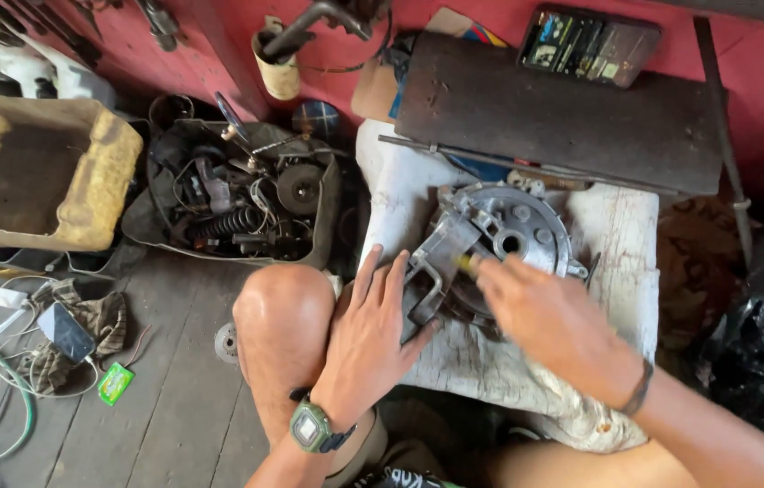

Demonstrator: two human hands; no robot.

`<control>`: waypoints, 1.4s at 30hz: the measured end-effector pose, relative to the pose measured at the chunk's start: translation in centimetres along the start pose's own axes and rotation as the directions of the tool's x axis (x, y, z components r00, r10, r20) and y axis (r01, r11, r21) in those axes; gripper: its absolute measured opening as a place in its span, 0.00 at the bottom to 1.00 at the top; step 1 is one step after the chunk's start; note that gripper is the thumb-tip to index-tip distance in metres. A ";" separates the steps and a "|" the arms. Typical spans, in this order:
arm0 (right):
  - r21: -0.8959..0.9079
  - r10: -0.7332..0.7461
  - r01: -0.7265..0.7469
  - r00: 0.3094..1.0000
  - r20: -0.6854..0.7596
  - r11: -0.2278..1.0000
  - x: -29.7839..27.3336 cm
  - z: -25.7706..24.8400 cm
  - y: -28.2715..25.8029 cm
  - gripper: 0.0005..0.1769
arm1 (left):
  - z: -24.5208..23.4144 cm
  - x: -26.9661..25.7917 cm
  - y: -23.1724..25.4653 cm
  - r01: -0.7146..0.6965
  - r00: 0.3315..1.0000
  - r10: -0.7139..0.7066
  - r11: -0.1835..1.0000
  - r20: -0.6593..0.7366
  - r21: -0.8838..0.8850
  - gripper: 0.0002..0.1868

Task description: The person scrubs a metallic mechanical part with a yellow brush while sitting on the floor. The part is held in place on a white cloth, and the person uses both hands to scrub different areas of the component.

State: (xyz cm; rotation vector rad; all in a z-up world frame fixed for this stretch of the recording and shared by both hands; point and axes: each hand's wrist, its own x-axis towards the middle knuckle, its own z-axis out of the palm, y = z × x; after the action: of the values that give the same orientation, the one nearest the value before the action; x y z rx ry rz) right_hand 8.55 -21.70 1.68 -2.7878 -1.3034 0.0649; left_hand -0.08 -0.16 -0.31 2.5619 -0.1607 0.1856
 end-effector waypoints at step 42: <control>0.061 0.150 -0.149 0.989 -0.015 0.987 -0.5 -1.6 -3.0 0.16 | 0.1 0.1 0.1 0.036 0.998 -0.036 0.999 0.043 -0.015 0.46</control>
State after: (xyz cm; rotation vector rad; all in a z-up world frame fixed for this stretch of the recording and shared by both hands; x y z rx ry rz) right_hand 6.00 -20.22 3.56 -2.8232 -1.0673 0.0825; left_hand -0.02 -0.36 -0.33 2.5524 -0.1319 0.1152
